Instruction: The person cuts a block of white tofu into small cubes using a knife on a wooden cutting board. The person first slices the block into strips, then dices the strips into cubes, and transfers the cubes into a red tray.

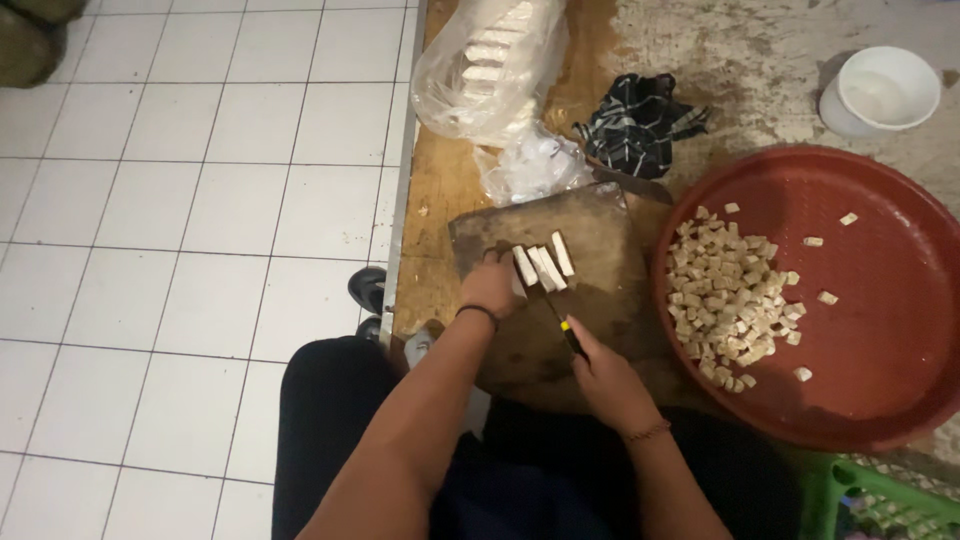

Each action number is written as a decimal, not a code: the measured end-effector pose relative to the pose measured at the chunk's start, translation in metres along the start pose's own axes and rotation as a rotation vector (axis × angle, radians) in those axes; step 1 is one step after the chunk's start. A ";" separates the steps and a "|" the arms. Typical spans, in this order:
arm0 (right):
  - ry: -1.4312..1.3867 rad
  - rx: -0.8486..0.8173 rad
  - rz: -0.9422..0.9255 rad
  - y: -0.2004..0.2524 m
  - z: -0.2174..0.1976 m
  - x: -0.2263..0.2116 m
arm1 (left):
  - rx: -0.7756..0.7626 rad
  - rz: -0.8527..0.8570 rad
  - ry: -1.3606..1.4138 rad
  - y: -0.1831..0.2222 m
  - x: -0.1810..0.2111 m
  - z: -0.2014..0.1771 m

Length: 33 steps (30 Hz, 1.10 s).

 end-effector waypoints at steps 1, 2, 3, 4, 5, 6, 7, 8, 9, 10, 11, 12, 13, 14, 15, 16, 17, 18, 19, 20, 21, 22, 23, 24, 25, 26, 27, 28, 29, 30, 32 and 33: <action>0.028 0.016 0.005 0.000 -0.005 0.000 | 0.018 0.015 -0.001 0.001 0.001 -0.001; 0.056 0.031 0.010 0.000 -0.010 0.000 | 0.037 0.029 -0.002 0.001 0.001 -0.002; 0.083 0.050 0.016 0.000 -0.014 0.001 | 0.024 0.019 -0.006 0.001 0.001 -0.002; 0.071 0.050 0.011 -0.001 -0.016 0.002 | 0.012 0.009 -0.009 0.001 0.000 -0.001; 0.060 0.052 0.007 -0.002 -0.017 0.004 | 0.000 0.000 -0.012 -0.001 0.001 -0.001; 0.048 0.053 0.003 -0.002 -0.018 0.006 | 0.003 0.006 -0.015 -0.001 0.001 -0.002; 0.015 0.063 -0.025 -0.003 -0.017 0.007 | 0.006 0.010 -0.018 -0.001 0.002 -0.002; -0.018 0.073 -0.053 -0.005 -0.016 0.007 | 0.010 0.014 -0.020 -0.001 0.003 -0.003; -0.051 0.079 -0.080 -0.005 -0.013 0.007 | -0.001 0.002 -0.027 0.000 0.003 -0.002; -0.100 0.113 -0.204 -0.007 -0.012 0.001 | -0.012 -0.011 -0.033 0.000 0.002 -0.002; -0.149 0.148 -0.326 -0.009 -0.012 -0.006 | -0.023 -0.021 -0.039 0.001 0.002 -0.002; -0.198 0.183 -0.448 -0.008 -0.013 -0.011 | -0.015 -0.007 -0.026 0.002 0.003 -0.003; -0.179 0.128 -0.344 -0.015 -0.006 -0.003 | -0.006 0.009 -0.011 0.003 0.004 -0.005; -0.160 0.072 -0.239 -0.022 0.003 0.002 | 0.003 0.026 0.003 0.004 0.005 -0.007; -0.140 0.014 -0.136 -0.027 0.011 0.009 | 0.009 0.036 0.012 0.005 0.005 -0.008; -0.148 0.018 -0.158 -0.030 0.012 0.009 | 0.015 0.045 0.022 0.006 0.005 -0.010; -0.155 0.020 -0.182 -0.033 0.014 0.006 | 0.023 0.054 0.032 0.006 0.005 -0.011; -0.161 0.023 -0.207 -0.035 0.015 0.004 | 0.019 0.051 0.024 0.006 0.005 -0.011; -0.150 0.020 -0.184 -0.036 0.015 0.006 | 0.015 0.048 0.017 0.005 0.005 -0.011; -0.139 0.018 -0.162 -0.036 0.016 0.008 | 0.011 0.044 0.010 0.005 0.004 -0.010; -0.128 0.014 -0.141 -0.037 0.016 0.008 | 0.001 0.032 0.016 0.004 0.003 -0.009; -0.142 0.065 -0.218 -0.035 0.009 0.004 | -0.009 0.021 0.022 0.004 0.003 -0.008; -0.158 0.115 -0.297 -0.031 0.001 0.000 | -0.018 0.008 0.028 0.003 0.001 -0.007; -0.174 0.164 -0.376 -0.029 -0.007 -0.005 | -0.007 0.014 0.018 0.003 0.001 -0.007; -0.189 0.116 -0.278 -0.032 -0.006 0.000 | -0.001 0.023 0.007 0.003 0.002 -0.006; -0.203 0.066 -0.181 -0.034 -0.008 0.007 | 0.006 0.031 -0.004 0.002 0.002 -0.006; -0.217 0.017 -0.080 -0.036 -0.008 0.014 | 0.000 0.029 -0.005 0.001 0.002 -0.004; -0.249 0.029 -0.067 -0.037 -0.011 0.014 | -0.006 0.027 -0.005 0.000 0.001 -0.002; -0.282 0.041 -0.054 -0.038 -0.014 0.014 | -0.011 0.025 -0.006 -0.001 0.000 -0.001; -0.314 0.053 -0.041 -0.039 -0.016 0.014 | -0.017 0.023 -0.008 -0.001 0.000 0.000; -0.318 0.076 -0.087 -0.041 -0.020 0.009 | -0.027 0.020 -0.015 -0.002 0.000 0.000; -0.319 0.088 -0.109 -0.041 -0.022 0.007 | -0.026 0.031 -0.015 -0.002 0.001 0.000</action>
Point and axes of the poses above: each hand's wrist, its own y-axis away from the middle knuckle, its own z-axis out of the palm, x = y × z, the point moved 7 cm from there along -y, towards the middle knuckle, and after that the axes turned 10 degrees about y, right-handed, at the moved point
